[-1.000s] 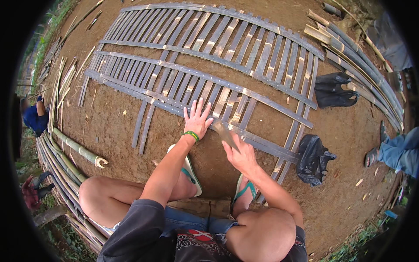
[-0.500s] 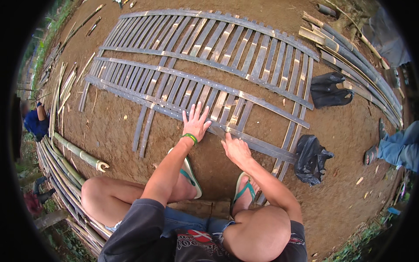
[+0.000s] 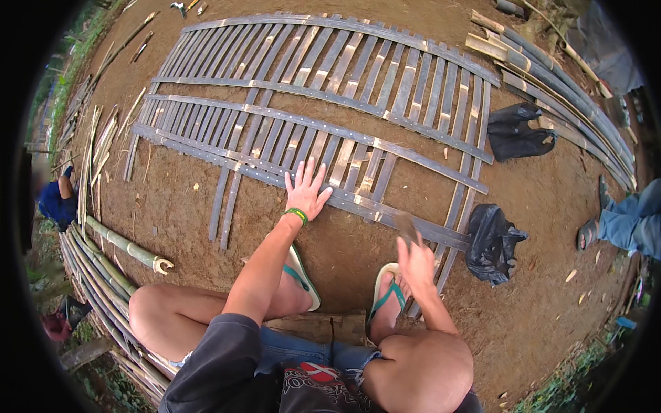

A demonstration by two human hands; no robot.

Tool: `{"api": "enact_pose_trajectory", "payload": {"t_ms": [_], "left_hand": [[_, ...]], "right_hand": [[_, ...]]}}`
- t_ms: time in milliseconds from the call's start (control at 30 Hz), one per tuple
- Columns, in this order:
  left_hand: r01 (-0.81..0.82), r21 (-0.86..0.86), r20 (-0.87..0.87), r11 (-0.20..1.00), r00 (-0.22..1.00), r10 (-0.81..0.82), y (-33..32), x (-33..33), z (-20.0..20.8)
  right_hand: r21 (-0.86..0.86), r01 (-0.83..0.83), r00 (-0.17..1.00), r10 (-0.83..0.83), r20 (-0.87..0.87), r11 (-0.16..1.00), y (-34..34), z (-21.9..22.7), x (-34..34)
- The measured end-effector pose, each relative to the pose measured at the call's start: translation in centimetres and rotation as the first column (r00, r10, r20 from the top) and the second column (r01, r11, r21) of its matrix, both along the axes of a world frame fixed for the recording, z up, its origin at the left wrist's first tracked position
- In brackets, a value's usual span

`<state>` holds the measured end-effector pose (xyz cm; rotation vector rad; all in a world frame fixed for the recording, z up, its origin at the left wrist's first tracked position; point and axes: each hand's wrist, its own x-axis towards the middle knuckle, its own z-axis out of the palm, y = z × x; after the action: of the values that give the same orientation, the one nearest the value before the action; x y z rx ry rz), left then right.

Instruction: The person sits on the ground and uses a machete to trim and shape thin bamboo strips on a partially assembled bamboo frame. They repeatedly strike the strips to smooth them and occasionally lift the frame to inspect the alignment of the slats.

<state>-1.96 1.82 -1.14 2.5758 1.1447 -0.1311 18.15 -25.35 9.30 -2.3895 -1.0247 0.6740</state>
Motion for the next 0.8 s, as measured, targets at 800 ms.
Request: {"api": "enact_pose_trajectory", "payload": {"t_ms": [800], "left_hand": [[0.224, 0.084, 0.24, 0.971, 0.941, -0.237, -8.5, 5.2, 1.0]], "right_hand": [[0.217, -0.157, 0.987, 0.148, 0.057, 0.964, -1.3, -5.7, -3.0]]}}
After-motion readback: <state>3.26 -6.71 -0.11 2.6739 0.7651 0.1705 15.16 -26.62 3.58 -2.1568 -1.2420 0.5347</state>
